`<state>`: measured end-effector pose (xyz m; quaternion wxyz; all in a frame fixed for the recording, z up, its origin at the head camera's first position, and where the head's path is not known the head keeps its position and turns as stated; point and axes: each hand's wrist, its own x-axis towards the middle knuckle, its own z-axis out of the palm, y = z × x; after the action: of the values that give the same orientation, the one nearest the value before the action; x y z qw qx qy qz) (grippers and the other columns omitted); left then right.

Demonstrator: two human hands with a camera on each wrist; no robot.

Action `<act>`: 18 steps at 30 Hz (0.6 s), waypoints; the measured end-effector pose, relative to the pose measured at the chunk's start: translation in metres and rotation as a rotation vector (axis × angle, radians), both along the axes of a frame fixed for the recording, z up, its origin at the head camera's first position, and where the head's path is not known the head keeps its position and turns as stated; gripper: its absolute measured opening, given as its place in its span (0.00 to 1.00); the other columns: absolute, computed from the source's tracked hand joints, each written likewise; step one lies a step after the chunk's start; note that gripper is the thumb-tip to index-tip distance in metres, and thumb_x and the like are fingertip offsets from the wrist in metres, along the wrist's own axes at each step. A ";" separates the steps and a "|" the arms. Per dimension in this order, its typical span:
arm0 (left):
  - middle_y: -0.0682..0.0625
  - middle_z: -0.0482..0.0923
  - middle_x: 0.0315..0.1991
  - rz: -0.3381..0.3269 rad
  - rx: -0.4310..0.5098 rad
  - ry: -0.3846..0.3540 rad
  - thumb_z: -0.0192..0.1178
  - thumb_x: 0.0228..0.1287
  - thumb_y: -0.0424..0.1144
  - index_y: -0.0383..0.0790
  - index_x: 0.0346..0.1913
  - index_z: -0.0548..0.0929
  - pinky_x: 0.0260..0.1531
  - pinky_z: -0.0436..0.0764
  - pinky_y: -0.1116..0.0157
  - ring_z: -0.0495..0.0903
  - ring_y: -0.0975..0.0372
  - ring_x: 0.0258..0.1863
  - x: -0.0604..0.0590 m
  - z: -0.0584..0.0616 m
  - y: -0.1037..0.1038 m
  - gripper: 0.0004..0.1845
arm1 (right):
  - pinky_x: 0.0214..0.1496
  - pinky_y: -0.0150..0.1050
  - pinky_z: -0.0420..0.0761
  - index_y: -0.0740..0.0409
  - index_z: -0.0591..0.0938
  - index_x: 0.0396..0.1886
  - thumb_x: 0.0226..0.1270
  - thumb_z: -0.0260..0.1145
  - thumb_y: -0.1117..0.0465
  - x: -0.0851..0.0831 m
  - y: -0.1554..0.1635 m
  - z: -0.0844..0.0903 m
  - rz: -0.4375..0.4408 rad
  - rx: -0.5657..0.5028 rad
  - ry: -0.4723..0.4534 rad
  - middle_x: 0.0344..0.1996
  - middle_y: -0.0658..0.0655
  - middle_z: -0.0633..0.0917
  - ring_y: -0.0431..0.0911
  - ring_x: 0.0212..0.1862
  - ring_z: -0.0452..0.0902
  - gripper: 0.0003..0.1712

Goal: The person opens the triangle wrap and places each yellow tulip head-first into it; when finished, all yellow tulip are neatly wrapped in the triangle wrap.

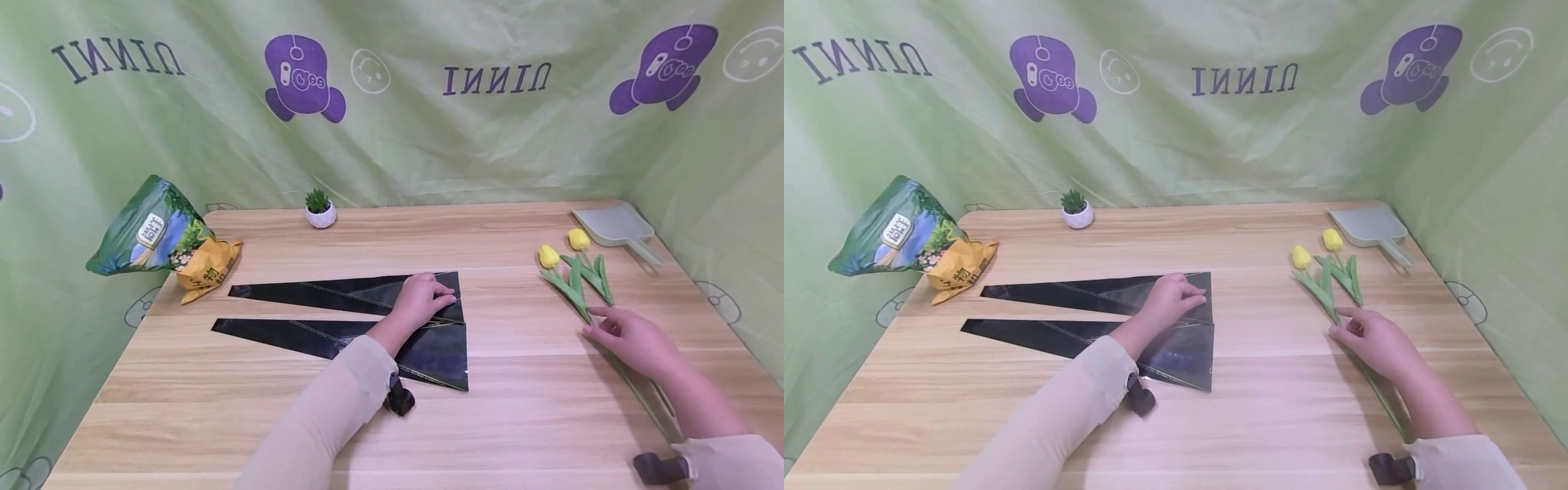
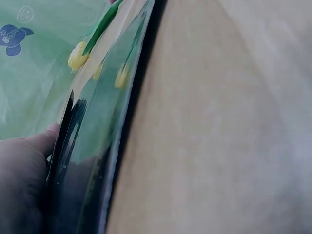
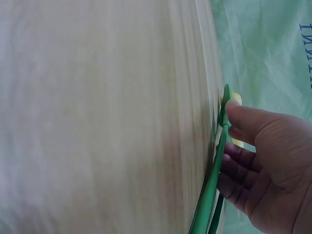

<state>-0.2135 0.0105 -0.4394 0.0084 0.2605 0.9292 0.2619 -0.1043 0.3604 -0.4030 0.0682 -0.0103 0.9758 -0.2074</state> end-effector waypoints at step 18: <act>0.54 0.75 0.29 0.021 0.062 0.012 0.63 0.66 0.49 0.51 0.41 0.91 0.35 0.70 0.70 0.71 0.63 0.29 0.001 -0.001 -0.001 0.10 | 0.33 0.38 0.68 0.73 0.73 0.60 0.67 0.66 0.55 -0.001 -0.001 -0.004 -0.009 0.008 -0.010 0.26 0.53 0.78 0.43 0.30 0.69 0.30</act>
<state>-0.2125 0.0092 -0.4401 -0.0083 0.2523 0.9234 0.2892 -0.1050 0.3594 -0.4066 0.0720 -0.0048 0.9764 -0.2038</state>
